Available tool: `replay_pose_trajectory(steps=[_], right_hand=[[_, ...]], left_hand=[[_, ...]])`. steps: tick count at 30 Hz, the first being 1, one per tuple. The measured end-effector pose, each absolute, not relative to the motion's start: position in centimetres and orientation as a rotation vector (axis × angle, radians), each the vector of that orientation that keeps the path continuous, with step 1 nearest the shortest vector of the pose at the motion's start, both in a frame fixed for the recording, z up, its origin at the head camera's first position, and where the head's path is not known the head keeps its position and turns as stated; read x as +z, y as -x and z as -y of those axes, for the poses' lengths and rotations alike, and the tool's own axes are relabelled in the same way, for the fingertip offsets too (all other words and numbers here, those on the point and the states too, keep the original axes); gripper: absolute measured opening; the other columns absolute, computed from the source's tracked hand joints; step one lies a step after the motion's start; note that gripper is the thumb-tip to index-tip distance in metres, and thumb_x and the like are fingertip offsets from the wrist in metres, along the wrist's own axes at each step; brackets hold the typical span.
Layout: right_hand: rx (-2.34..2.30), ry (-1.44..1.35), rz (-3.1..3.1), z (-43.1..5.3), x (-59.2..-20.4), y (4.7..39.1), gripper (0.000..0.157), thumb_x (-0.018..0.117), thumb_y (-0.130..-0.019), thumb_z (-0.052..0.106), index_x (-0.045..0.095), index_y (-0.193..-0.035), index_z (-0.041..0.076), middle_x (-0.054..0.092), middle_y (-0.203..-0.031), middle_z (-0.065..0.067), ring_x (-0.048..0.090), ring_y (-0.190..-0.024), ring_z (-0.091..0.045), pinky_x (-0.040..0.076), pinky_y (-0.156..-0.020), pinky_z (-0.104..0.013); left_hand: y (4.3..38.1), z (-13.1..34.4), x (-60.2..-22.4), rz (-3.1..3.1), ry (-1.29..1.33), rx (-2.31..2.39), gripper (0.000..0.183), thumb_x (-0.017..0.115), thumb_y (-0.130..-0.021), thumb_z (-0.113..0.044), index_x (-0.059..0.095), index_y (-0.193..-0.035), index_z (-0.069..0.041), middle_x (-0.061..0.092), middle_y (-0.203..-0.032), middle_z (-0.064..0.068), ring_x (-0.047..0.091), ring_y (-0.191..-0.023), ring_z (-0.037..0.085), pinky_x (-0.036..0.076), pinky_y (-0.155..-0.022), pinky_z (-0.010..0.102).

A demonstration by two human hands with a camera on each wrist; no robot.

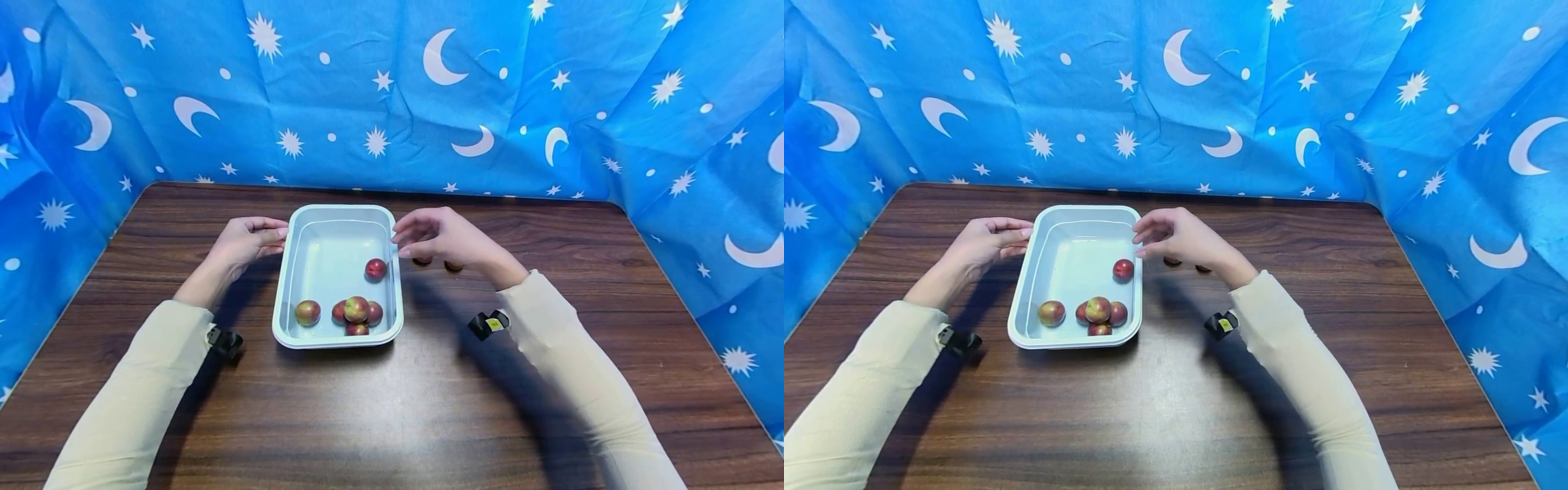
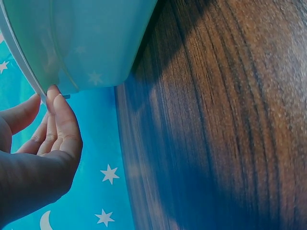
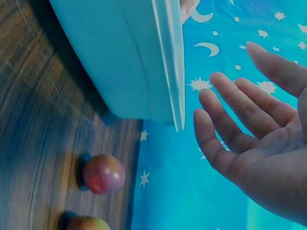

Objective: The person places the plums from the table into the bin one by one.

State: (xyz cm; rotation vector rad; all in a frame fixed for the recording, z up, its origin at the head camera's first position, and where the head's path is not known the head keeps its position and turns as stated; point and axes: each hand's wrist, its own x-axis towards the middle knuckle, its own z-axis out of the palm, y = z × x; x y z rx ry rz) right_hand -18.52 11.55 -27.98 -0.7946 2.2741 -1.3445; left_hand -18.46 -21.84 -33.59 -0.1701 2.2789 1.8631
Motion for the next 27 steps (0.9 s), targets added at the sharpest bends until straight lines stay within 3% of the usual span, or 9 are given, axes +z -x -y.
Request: replay_pose_trajectory(steps=[5,12,27], right_hand=[[-1.332,0.809,-2.290,-12.7,-27.6,18.7,0.032,0.068,-0.083,0.010,0.058,-0.112,0.000,0.064,-0.105,-0.015,0.062,-0.086,-0.024,0.054,-0.073,-0.039],[-1.288,0.794,-2.383,-14.4,-27.7,19.0,0.032,0.068,-0.084,0.014,0.059,-0.113,0.005,0.065,-0.105,-0.010,0.062,-0.091,-0.016,0.047,-0.087,-0.034],[-1.314,0.556,-2.495,-18.9,-28.3,19.2,0.032,0.067,-0.085,0.020,0.060,-0.113,0.007,0.063,-0.107,-0.011,0.061,-0.090,-0.018,0.051,-0.072,-0.030]], left_hand=[[18.5,21.8,-33.6,-2.279,0.163,1.866,0.034,0.057,-0.091,-0.010,0.050,-0.117,0.011,0.063,-0.082,-0.003,0.062,-0.069,0.007,0.055,-0.076,0.028],[18.4,21.8,-33.5,-2.265,0.169,1.872,0.035,0.056,-0.091,-0.010,0.049,-0.117,0.011,0.063,-0.082,-0.003,0.062,-0.069,0.007,0.055,-0.075,0.027],[18.3,21.8,-33.5,-2.225,0.165,1.901,0.034,0.057,-0.091,-0.010,0.049,-0.116,0.011,0.063,-0.083,-0.002,0.063,-0.071,0.008,0.054,-0.077,0.028]])
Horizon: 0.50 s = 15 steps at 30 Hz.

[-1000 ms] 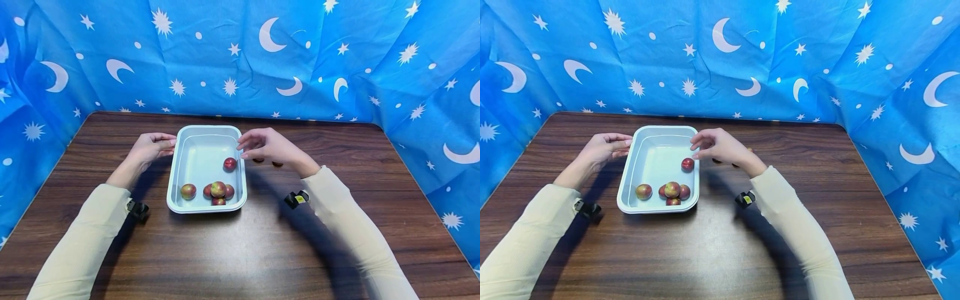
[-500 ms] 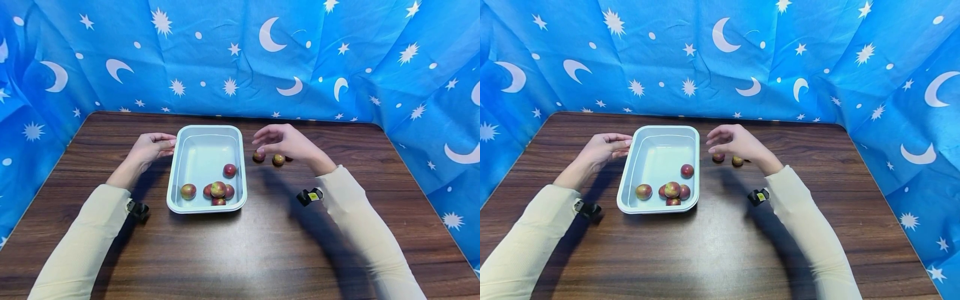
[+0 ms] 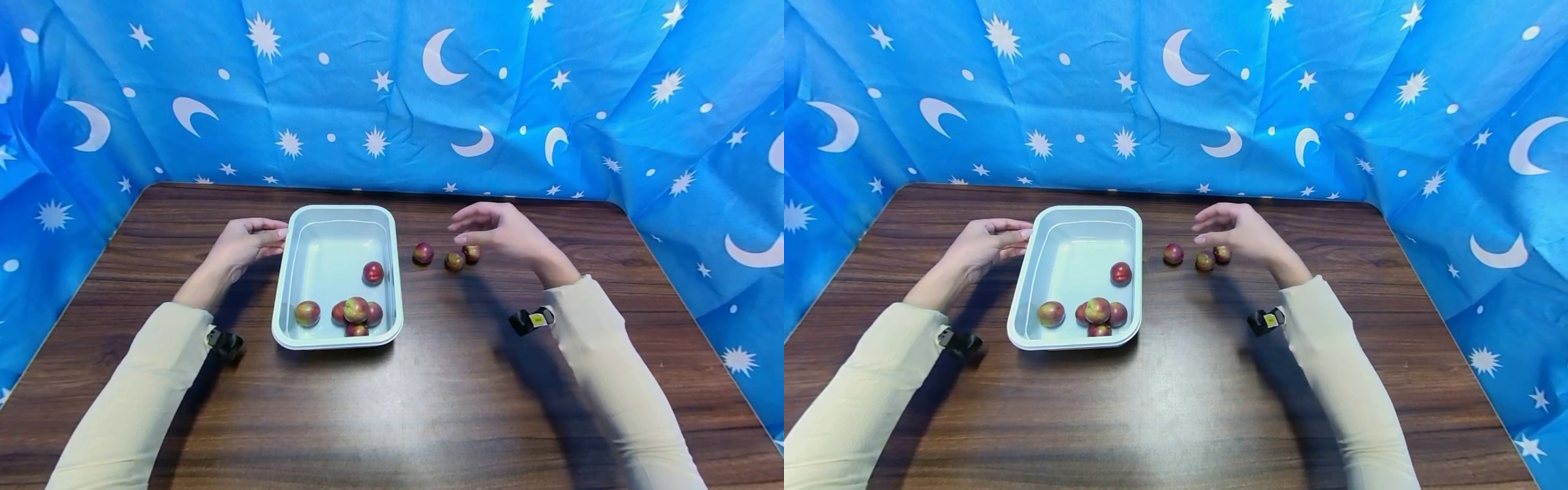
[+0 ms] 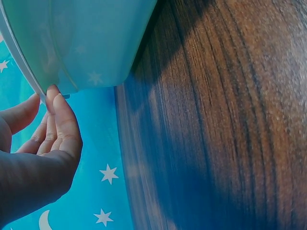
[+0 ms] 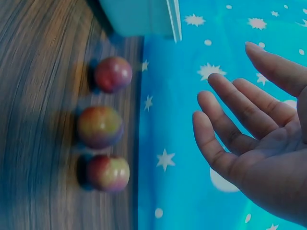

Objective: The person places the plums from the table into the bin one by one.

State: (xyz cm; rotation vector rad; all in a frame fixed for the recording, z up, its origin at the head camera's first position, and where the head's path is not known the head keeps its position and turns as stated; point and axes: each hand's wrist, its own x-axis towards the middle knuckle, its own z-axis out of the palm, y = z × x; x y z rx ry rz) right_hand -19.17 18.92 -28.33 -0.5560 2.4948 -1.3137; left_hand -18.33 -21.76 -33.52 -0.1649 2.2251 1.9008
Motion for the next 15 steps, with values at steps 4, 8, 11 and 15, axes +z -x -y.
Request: replay_pose_trajectory(steps=[4,8,11,15], right_hand=[[-1.302,0.501,-2.529,-20.1,-28.6,19.2,0.035,0.067,-0.085,0.022,0.060,-0.114,0.006,0.063,-0.108,-0.010,0.059,-0.091,-0.017,0.050,-0.075,-0.031],[-1.288,0.449,-2.560,-21.1,-29.1,19.2,0.036,0.067,-0.085,0.024,0.059,-0.115,0.007,0.062,-0.110,-0.012,0.058,-0.093,-0.018,0.047,-0.078,-0.035],[-1.280,0.407,-2.568,-21.9,-29.7,19.4,0.036,0.068,-0.084,0.024,0.059,-0.115,0.006,0.062,-0.110,-0.012,0.058,-0.092,-0.019,0.047,-0.078,-0.035],[-1.289,0.375,-2.553,-22.6,-30.3,19.7,0.039,0.068,-0.084,0.023,0.058,-0.116,0.002,0.061,-0.109,-0.014,0.059,-0.092,-0.025,0.051,-0.078,-0.034]], left_hand=[[18.3,21.7,-33.6,-2.210,0.168,1.931,0.032,0.057,-0.090,-0.008,0.050,-0.115,0.011,0.064,-0.080,-0.003,0.062,-0.069,0.007,0.055,-0.075,0.027],[18.3,21.6,-33.6,-2.210,0.162,1.943,0.032,0.057,-0.090,-0.007,0.050,-0.115,0.012,0.064,-0.078,-0.004,0.062,-0.068,0.007,0.055,-0.073,0.025],[18.3,21.6,-33.5,-2.210,0.161,1.936,0.033,0.058,-0.090,-0.008,0.049,-0.115,0.012,0.064,-0.078,-0.003,0.062,-0.068,0.007,0.055,-0.073,0.026],[18.2,21.7,-33.5,-2.217,0.162,1.925,0.034,0.058,-0.090,-0.009,0.050,-0.115,0.012,0.064,-0.079,-0.003,0.063,-0.069,0.007,0.055,-0.075,0.026]])
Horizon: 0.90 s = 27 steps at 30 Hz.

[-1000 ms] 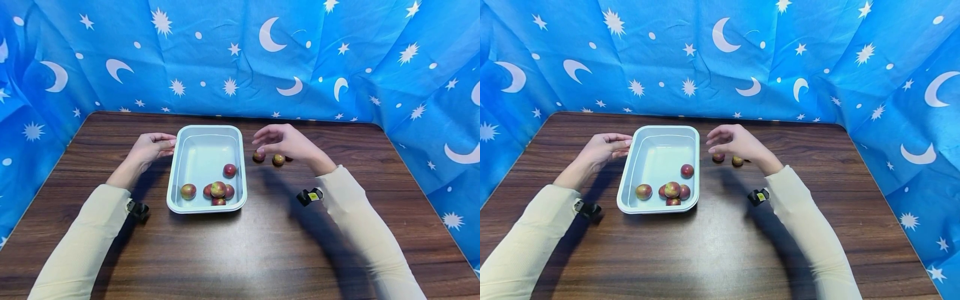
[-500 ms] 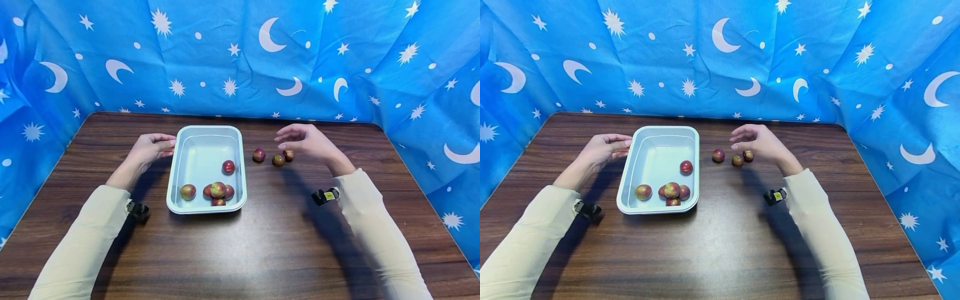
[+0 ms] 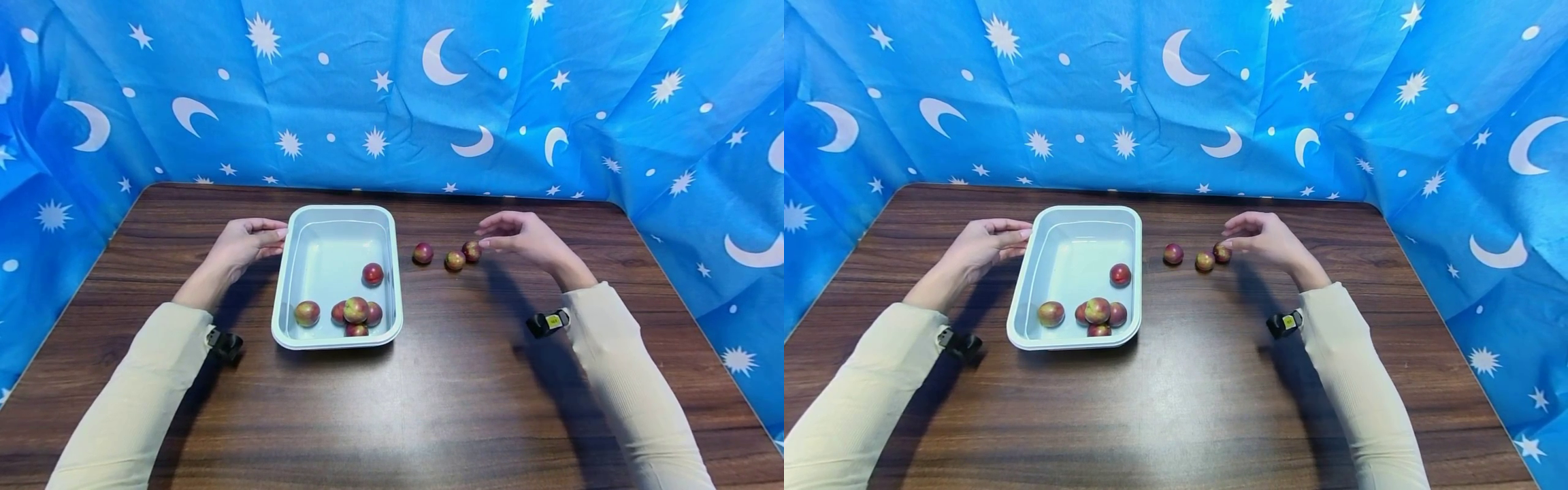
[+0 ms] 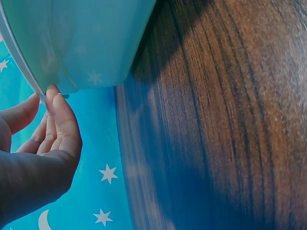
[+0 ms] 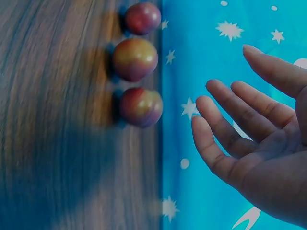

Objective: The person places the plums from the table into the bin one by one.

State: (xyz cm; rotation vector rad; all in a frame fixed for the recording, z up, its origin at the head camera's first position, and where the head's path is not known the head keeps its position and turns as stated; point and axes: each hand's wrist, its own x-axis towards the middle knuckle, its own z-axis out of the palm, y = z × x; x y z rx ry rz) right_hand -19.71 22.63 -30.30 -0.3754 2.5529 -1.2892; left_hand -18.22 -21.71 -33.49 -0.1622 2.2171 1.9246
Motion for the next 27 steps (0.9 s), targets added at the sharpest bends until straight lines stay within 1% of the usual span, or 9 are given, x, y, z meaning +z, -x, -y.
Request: replay_pose_trajectory(steps=[3,6,12,17,21,23,27], right_hand=[[-1.301,0.370,-2.538,-23.0,-30.7,19.9,0.041,0.067,-0.084,0.021,0.056,-0.117,-0.001,0.060,-0.110,-0.018,0.060,-0.090,-0.025,0.053,-0.076,-0.034],[-1.305,0.337,-2.535,-23.4,-31.2,20.0,0.041,0.067,-0.084,0.020,0.055,-0.117,-0.002,0.059,-0.110,-0.018,0.060,-0.089,-0.024,0.054,-0.075,-0.034],[-1.254,0.239,-2.546,-24.0,-32.1,20.4,0.042,0.066,-0.085,0.022,0.054,-0.120,0.000,0.057,-0.110,-0.016,0.057,-0.092,-0.031,0.052,-0.079,-0.039],[-1.264,0.179,-2.526,-24.3,-33.0,20.8,0.042,0.065,-0.087,0.022,0.053,-0.121,0.001,0.055,-0.110,-0.016,0.055,-0.096,-0.033,0.051,-0.082,-0.041],[-1.301,0.177,-2.479,-24.4,-33.8,21.1,0.045,0.064,-0.087,0.021,0.050,-0.123,-0.001,0.053,-0.111,-0.017,0.055,-0.099,-0.033,0.051,-0.083,-0.041],[-1.328,0.186,-2.450,-24.4,-34.2,21.4,0.046,0.064,-0.087,0.019,0.049,-0.124,-0.003,0.053,-0.112,-0.018,0.056,-0.098,-0.031,0.052,-0.083,-0.041],[-1.372,0.189,-2.413,-24.2,-35.1,21.7,0.043,0.064,-0.087,0.013,0.048,-0.123,-0.006,0.054,-0.113,-0.021,0.058,-0.091,-0.023,0.053,-0.081,-0.039]], left_hand=[[18.2,21.7,-33.5,-2.211,0.166,1.925,0.035,0.058,-0.090,-0.009,0.049,-0.116,0.012,0.064,-0.079,-0.003,0.063,-0.069,0.007,0.055,-0.076,0.027],[18.2,21.7,-33.5,-2.216,0.174,1.916,0.035,0.057,-0.090,-0.010,0.049,-0.117,0.012,0.064,-0.080,-0.003,0.063,-0.070,0.007,0.054,-0.077,0.028],[18.3,21.7,-33.6,-2.246,0.184,1.891,0.035,0.056,-0.091,-0.011,0.049,-0.117,0.012,0.064,-0.081,-0.004,0.063,-0.070,0.006,0.054,-0.078,0.029],[18.4,21.8,-33.6,-2.229,0.176,1.908,0.035,0.056,-0.091,-0.010,0.049,-0.117,0.012,0.064,-0.081,-0.004,0.063,-0.070,0.007,0.054,-0.078,0.029],[18.5,21.8,-33.6,-2.206,0.171,1.929,0.034,0.055,-0.091,-0.008,0.048,-0.117,0.013,0.064,-0.080,-0.004,0.063,-0.070,0.007,0.054,-0.077,0.028],[18.5,21.8,-33.6,-2.193,0.174,1.941,0.034,0.056,-0.091,-0.008,0.048,-0.117,0.013,0.064,-0.080,-0.003,0.063,-0.070,0.007,0.054,-0.077,0.028],[18.5,21.8,-33.6,-2.184,0.180,1.947,0.034,0.056,-0.091,-0.008,0.049,-0.117,0.012,0.064,-0.081,-0.003,0.063,-0.071,0.007,0.054,-0.078,0.029]])
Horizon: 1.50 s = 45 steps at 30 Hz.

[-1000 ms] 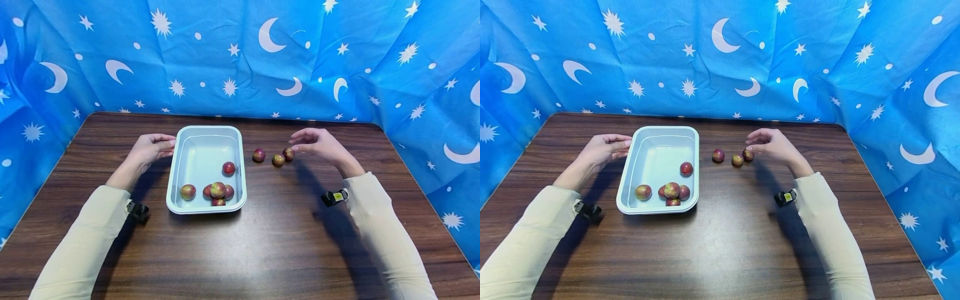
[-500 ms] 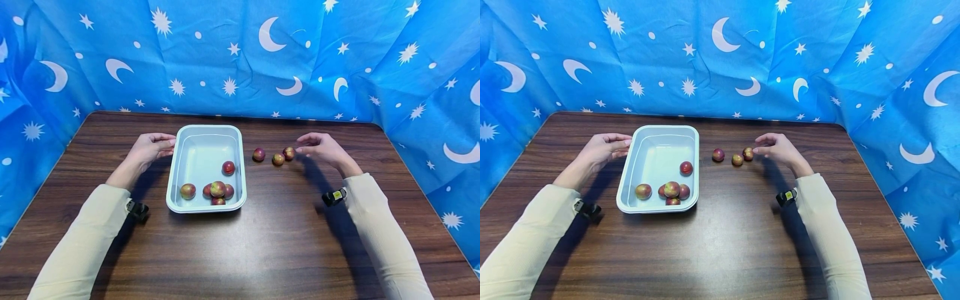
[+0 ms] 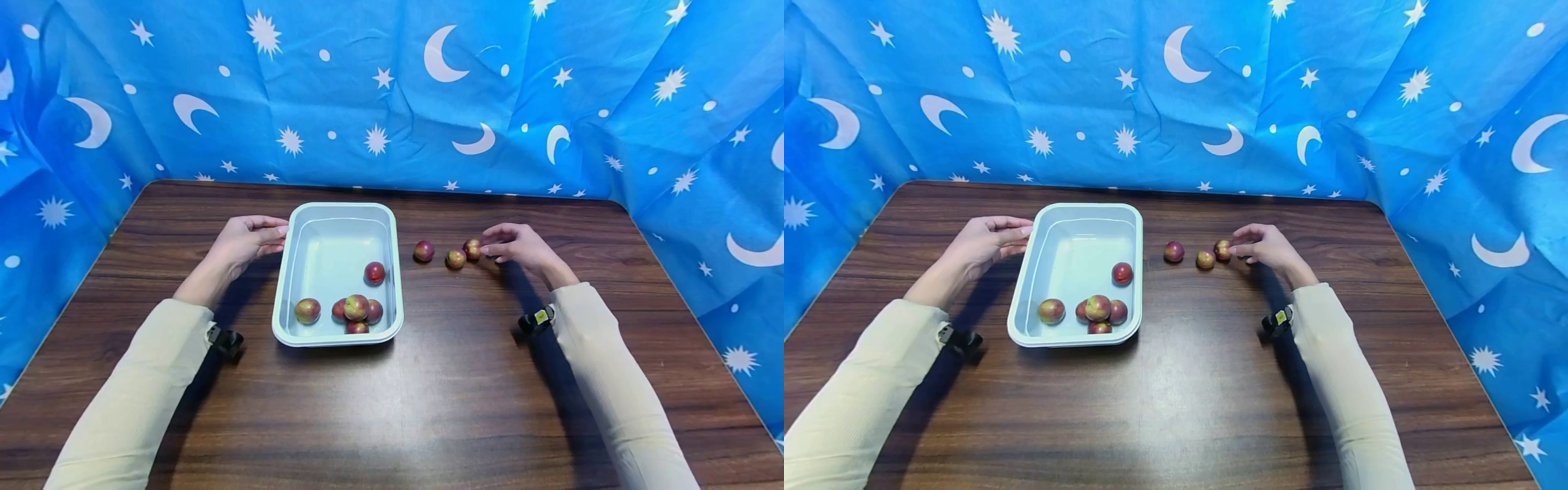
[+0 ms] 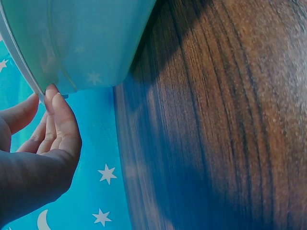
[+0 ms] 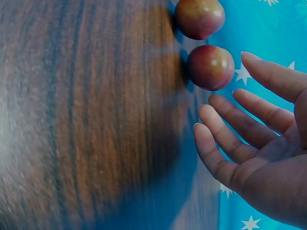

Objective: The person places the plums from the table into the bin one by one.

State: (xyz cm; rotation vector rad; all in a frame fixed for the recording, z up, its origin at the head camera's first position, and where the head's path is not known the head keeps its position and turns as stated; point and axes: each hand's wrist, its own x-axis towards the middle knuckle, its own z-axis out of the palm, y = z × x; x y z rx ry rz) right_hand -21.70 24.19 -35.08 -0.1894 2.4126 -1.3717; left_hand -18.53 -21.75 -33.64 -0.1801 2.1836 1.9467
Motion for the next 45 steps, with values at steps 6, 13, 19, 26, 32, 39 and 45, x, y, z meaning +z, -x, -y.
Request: replay_pose_trajectory(steps=[6,13,19,26,32,39,45], right_hand=[[-1.377,0.179,-2.411,-23.68,-35.37,21.73,0.043,0.064,-0.087,0.012,0.048,-0.122,-0.007,0.053,-0.115,-0.024,0.058,-0.087,-0.016,0.054,-0.078,-0.034],[-1.365,0.150,-2.425,-23.42,-35.58,21.81,0.043,0.065,-0.086,0.012,0.049,-0.121,-0.007,0.054,-0.112,-0.024,0.057,-0.080,-0.011,0.054,-0.073,-0.029],[-1.308,0.148,-2.463,-23.35,-35.94,22.01,0.044,0.066,-0.086,0.016,0.050,-0.121,-0.005,0.054,-0.114,-0.023,0.055,-0.086,-0.015,0.053,-0.072,-0.026],[-1.272,0.152,-2.492,-23.28,-36.15,22.17,0.042,0.066,-0.085,0.013,0.051,-0.121,-0.004,0.055,-0.114,-0.022,0.053,-0.086,-0.017,0.050,-0.070,-0.025],[-1.249,0.155,-2.511,-23.19,-36.01,22.11,0.041,0.066,-0.085,0.014,0.052,-0.119,-0.003,0.055,-0.113,-0.021,0.052,-0.087,-0.018,0.049,-0.071,-0.026],[-1.241,0.137,-2.505,-23.17,-35.91,22.01,0.040,0.066,-0.085,0.014,0.052,-0.119,-0.003,0.055,-0.113,-0.020,0.052,-0.087,-0.021,0.051,-0.071,-0.027],[-1.231,0.134,-2.510,-23.19,-35.90,21.99,0.038,0.065,-0.086,0.013,0.053,-0.118,-0.002,0.055,-0.112,-0.019,0.052,-0.087,-0.023,0.052,-0.071,-0.028]], left_hand=[[18.56,21.78,-33.71,-2.209,0.175,1.922,0.035,0.056,-0.091,-0.009,0.049,-0.118,0.012,0.064,-0.082,-0.003,0.063,-0.072,0.007,0.053,-0.080,0.029],[18.46,21.69,-33.70,-2.216,0.180,1.919,0.035,0.056,-0.091,-0.010,0.049,-0.118,0.011,0.064,-0.082,-0.003,0.063,-0.072,0.007,0.054,-0.079,0.028],[18.38,21.67,-33.68,-2.215,0.180,1.928,0.034,0.055,-0.091,-0.009,0.049,-0.117,0.011,0.063,-0.082,-0.003,0.063,-0.072,0.006,0.053,-0.080,0.029],[18.34,21.60,-33.64,-2.208,0.174,1.946,0.032,0.056,-0.091,-0.007,0.049,-0.116,0.012,0.064,-0.081,-0.003,0.063,-0.071,0.006,0.054,-0.078,0.029],[18.30,21.61,-33.47,-2.210,0.175,1.933,0.033,0.056,-0.091,-0.008,0.049,-0.117,0.012,0.064,-0.082,-0.003,0.063,-0.072,0.006,0.053,-0.079,0.029],[18.35,21.64,-33.46,-2.229,0.171,1.913,0.033,0.056,-0.091,-0.009,0.049,-0.117,0.011,0.064,-0.082,-0.003,0.063,-0.072,0.007,0.053,-0.080,0.029],[18.38,21.66,-33.59,-2.235,0.165,1.914,0.033,0.056,-0.091,-0.009,0.050,-0.116,0.012,0.064,-0.082,-0.003,0.063,-0.071,0.007,0.054,-0.079,0.030]])
